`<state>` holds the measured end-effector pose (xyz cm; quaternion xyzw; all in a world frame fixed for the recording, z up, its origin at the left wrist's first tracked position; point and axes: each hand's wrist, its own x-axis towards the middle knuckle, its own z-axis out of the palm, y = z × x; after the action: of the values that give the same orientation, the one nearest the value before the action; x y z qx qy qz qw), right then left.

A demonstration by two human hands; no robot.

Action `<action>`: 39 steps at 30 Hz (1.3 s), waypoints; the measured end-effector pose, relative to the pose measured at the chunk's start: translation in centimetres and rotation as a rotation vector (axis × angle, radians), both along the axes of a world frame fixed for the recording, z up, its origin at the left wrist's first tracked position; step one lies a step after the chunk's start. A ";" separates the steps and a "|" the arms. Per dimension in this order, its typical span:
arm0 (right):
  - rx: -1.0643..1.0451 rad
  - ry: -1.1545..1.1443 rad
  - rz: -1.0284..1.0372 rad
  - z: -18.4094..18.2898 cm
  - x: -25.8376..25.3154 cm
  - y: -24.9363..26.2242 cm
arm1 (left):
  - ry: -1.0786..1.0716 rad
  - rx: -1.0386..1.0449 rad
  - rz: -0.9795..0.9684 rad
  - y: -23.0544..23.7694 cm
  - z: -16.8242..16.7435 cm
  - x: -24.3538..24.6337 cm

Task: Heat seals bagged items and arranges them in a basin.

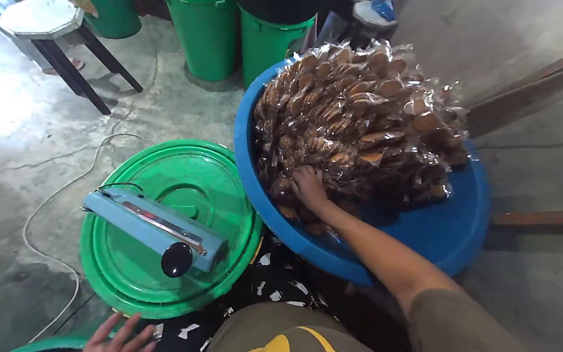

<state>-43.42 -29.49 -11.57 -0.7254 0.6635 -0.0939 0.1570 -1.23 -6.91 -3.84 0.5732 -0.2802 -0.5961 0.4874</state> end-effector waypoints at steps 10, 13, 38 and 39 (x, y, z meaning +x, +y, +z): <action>0.042 -1.020 0.372 9.9 12.8 11.8 | -0.035 -0.368 -0.451 -4.4 -0.9 -10.6; 0.491 -0.934 0.304 8.4 16.4 10.9 | 0.023 -0.067 -0.156 -4.1 -2.5 -10.3; -0.206 -0.286 0.682 5.2 24.6 6.7 | 0.046 0.153 0.534 -13.2 -7.2 1.6; -0.197 -0.298 0.687 5.2 24.7 6.6 | 0.070 0.158 0.573 -13.0 -7.5 1.7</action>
<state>-18.76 -22.87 -6.40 -0.8955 0.3394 -0.2036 0.2034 0.46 -19.95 -11.36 0.6443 -0.0428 -0.4737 0.5989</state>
